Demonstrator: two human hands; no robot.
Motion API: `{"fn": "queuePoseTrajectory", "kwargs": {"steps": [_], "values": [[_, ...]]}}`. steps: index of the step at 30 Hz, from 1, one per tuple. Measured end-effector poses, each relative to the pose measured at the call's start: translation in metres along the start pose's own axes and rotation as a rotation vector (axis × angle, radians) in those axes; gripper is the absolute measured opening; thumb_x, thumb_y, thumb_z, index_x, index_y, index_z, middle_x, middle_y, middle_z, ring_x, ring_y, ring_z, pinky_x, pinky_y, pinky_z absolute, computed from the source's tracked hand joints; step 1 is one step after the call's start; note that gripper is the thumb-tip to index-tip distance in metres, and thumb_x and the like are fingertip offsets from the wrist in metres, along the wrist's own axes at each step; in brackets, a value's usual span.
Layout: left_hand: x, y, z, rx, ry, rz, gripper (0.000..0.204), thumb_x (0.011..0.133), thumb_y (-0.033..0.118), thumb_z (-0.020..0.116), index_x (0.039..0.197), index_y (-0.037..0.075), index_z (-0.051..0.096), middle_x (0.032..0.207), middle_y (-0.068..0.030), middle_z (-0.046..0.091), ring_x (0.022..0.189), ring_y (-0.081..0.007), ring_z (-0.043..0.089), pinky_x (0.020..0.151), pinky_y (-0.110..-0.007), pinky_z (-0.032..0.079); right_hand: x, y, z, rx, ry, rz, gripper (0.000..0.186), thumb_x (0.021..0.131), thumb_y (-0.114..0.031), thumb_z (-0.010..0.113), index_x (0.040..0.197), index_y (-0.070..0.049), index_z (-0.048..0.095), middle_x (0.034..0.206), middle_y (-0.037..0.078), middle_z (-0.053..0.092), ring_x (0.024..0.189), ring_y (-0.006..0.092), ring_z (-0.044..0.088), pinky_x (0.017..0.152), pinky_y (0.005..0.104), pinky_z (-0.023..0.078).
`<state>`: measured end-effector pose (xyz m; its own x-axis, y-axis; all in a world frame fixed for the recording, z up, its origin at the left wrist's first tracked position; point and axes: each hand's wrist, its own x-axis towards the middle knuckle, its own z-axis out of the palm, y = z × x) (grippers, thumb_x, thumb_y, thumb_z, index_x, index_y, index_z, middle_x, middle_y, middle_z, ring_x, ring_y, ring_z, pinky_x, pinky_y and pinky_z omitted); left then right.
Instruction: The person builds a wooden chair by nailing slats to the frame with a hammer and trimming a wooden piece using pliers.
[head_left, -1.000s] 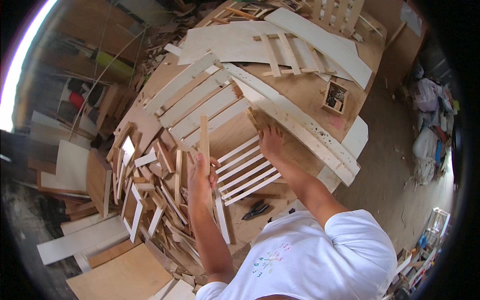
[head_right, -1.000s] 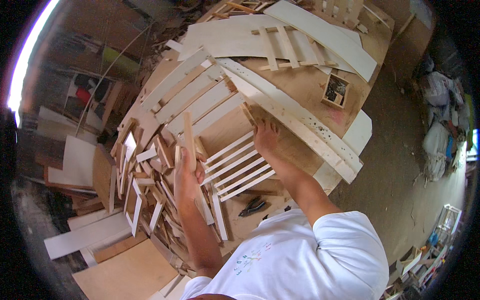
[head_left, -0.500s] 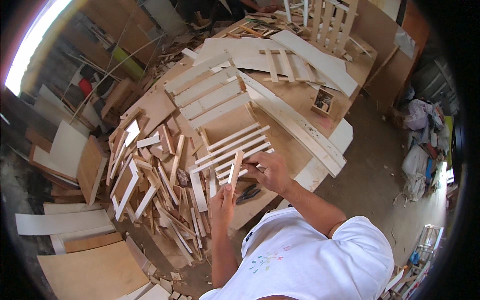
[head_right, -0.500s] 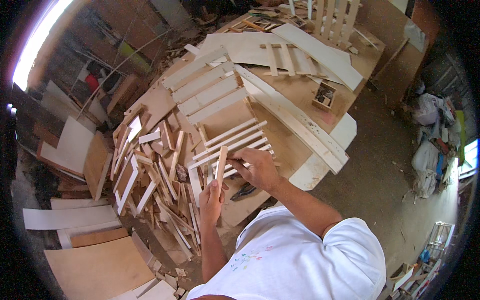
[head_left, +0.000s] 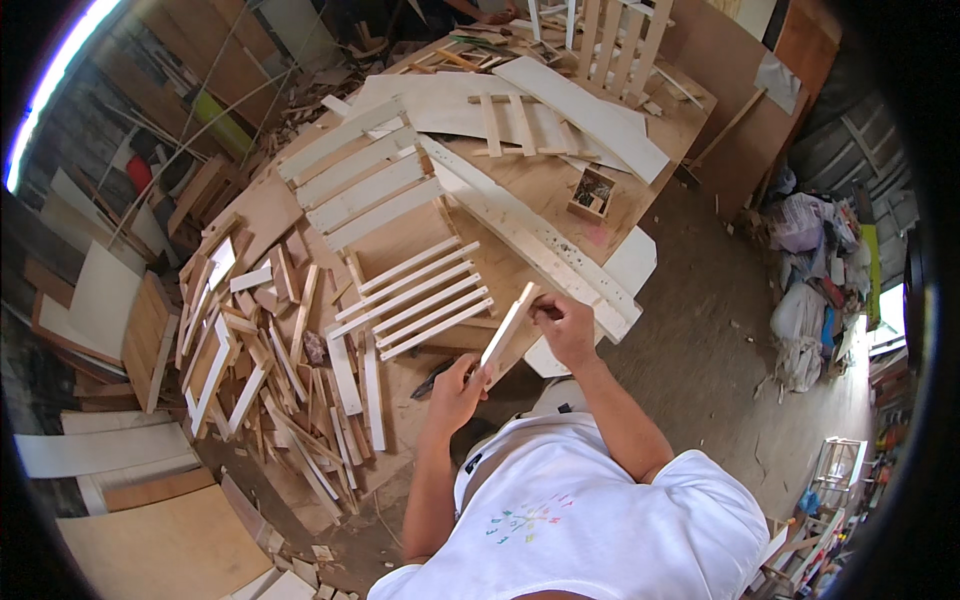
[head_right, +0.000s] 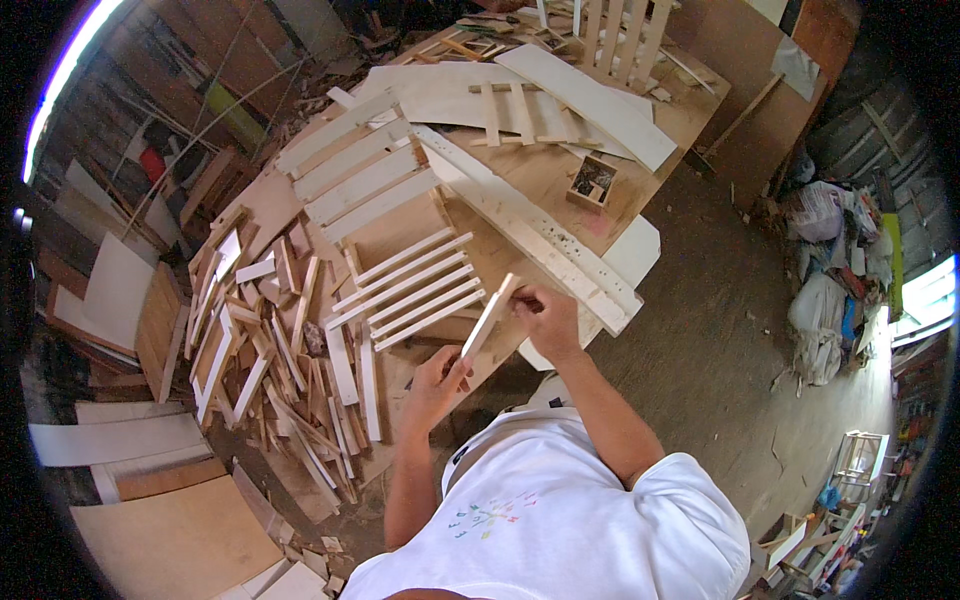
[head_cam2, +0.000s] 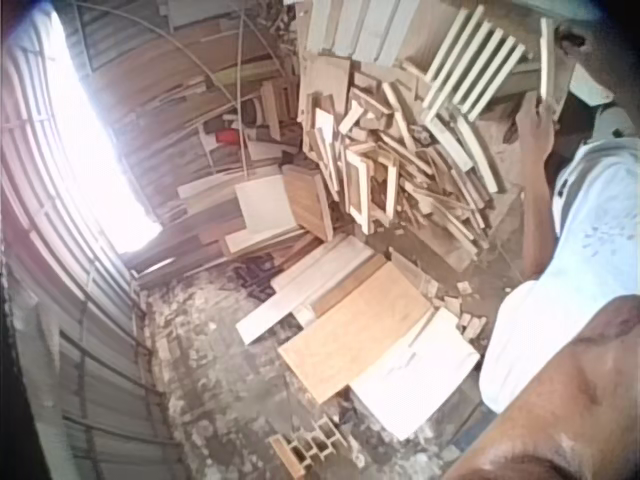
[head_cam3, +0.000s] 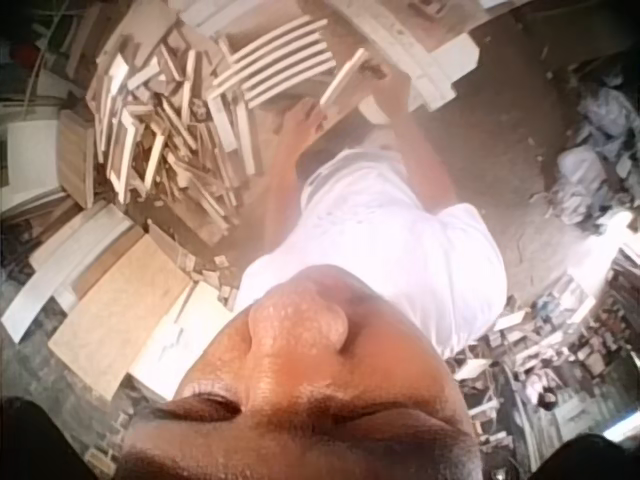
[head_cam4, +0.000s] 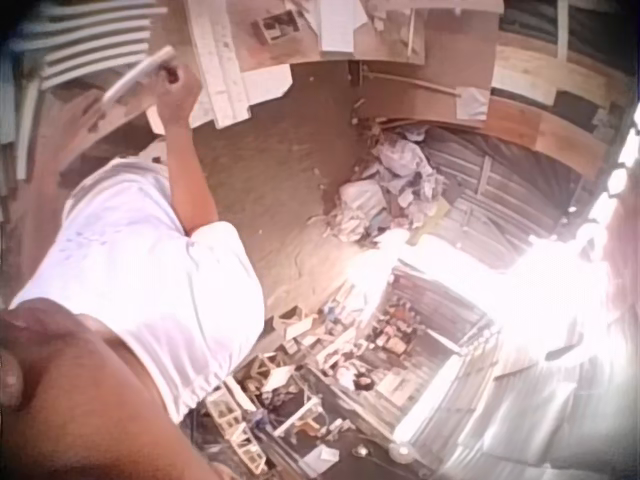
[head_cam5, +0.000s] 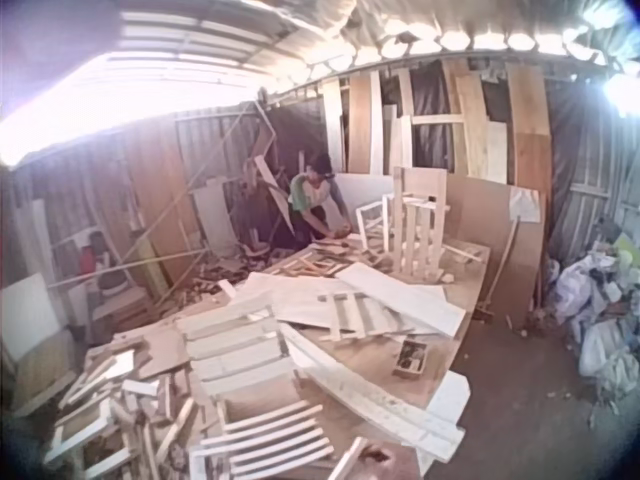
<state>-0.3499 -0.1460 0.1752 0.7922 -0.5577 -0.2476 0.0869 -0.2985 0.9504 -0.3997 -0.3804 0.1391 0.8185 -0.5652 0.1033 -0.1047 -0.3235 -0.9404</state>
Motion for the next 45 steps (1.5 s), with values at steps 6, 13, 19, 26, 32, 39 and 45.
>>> {"fn": "queuePoseTrajectory", "kwargs": {"steps": [6,13,19,26,32,39,45], "values": [[0.076,-0.026,0.07,-0.083,0.064,0.079,0.027,0.11,0.023,0.06,0.118,-0.001,0.068,0.09,-0.0065,0.073,0.078,-0.0133,0.069,0.071,-0.029,0.054,0.037,0.091,-0.042,0.379,-0.154,0.279,0.042,0.106,-0.037,0.067,0.128,-0.001,0.065,0.107,0.009,0.075,0.085,0.0151,0.074,0.075,0.0309,0.059],[0.218,0.008,0.177,-0.929,0.225,0.025,0.038,0.109,0.024,0.062,0.139,0.001,0.06,0.13,-0.0089,0.069,0.117,-0.0182,0.066,0.103,-0.032,0.051,0.064,0.131,-0.075,0.447,-0.581,0.326,0.035,0.109,-0.035,0.059,0.126,-0.005,0.065,0.099,0.007,0.074,0.08,0.0163,0.071,0.075,0.0314,0.058],[0.211,-0.02,0.21,-0.779,0.316,-0.232,0.056,0.111,0.04,0.055,0.149,0.0,0.054,0.141,-0.0124,0.066,0.128,-0.0241,0.063,0.109,-0.039,0.049,0.148,0.175,-0.112,-0.328,-0.278,0.251,0.039,0.099,-0.022,0.072,0.132,-0.005,0.063,0.104,0.012,0.073,0.079,0.0221,0.072,0.07,0.0378,0.058],[0.072,-0.075,0.197,-0.724,0.516,-0.54,0.049,0.11,0.036,0.053,0.143,-0.001,0.058,0.132,-0.0158,0.071,0.119,-0.0239,0.07,0.101,-0.037,0.054,0.19,0.181,-0.113,-0.441,-0.234,-0.117,0.059,0.09,-0.013,0.075,0.145,0.0,0.058,0.149,0.025,0.054,0.138,0.0434,0.051,0.116,0.0511,0.041],[0.019,-0.093,0.187,-0.831,0.808,-0.556,0.048,0.109,0.034,0.054,0.141,-0.001,0.058,0.129,-0.0145,0.072,0.114,-0.0231,0.071,0.097,-0.034,0.055,0.165,0.155,-0.078,-0.452,-0.362,-0.192,0.052,0.091,-0.013,0.075,0.14,-0.007,0.062,0.15,0.023,0.052,0.14,0.0439,0.048,0.12,0.0494,0.037],[0.008,-0.099,0.169,-0.883,0.755,-0.462,0.04,0.11,0.031,0.056,0.136,0.002,0.063,0.122,-0.0127,0.074,0.109,-0.0218,0.073,0.094,-0.033,0.057,0.068,0.137,0.008,-0.285,-0.865,-0.144,0.044,0.089,-0.015,0.072,0.132,-0.01,0.067,0.116,0.019,0.072,0.107,0.0373,0.07,0.093,0.0458,0.056],[-0.031,-0.125,0.127,-0.818,0.682,-0.472,0.04,0.11,0.032,0.057,0.134,0.001,0.064,0.122,-0.012,0.074,0.108,-0.0208,0.073,0.093,-0.033,0.057,-0.001,0.126,0.088,-0.399,-0.775,-0.405,0.045,0.09,-0.023,0.075,0.133,-0.01,0.066,0.123,0.018,0.068,0.112,0.0413,0.066,0.096,0.0503,0.055]]}}
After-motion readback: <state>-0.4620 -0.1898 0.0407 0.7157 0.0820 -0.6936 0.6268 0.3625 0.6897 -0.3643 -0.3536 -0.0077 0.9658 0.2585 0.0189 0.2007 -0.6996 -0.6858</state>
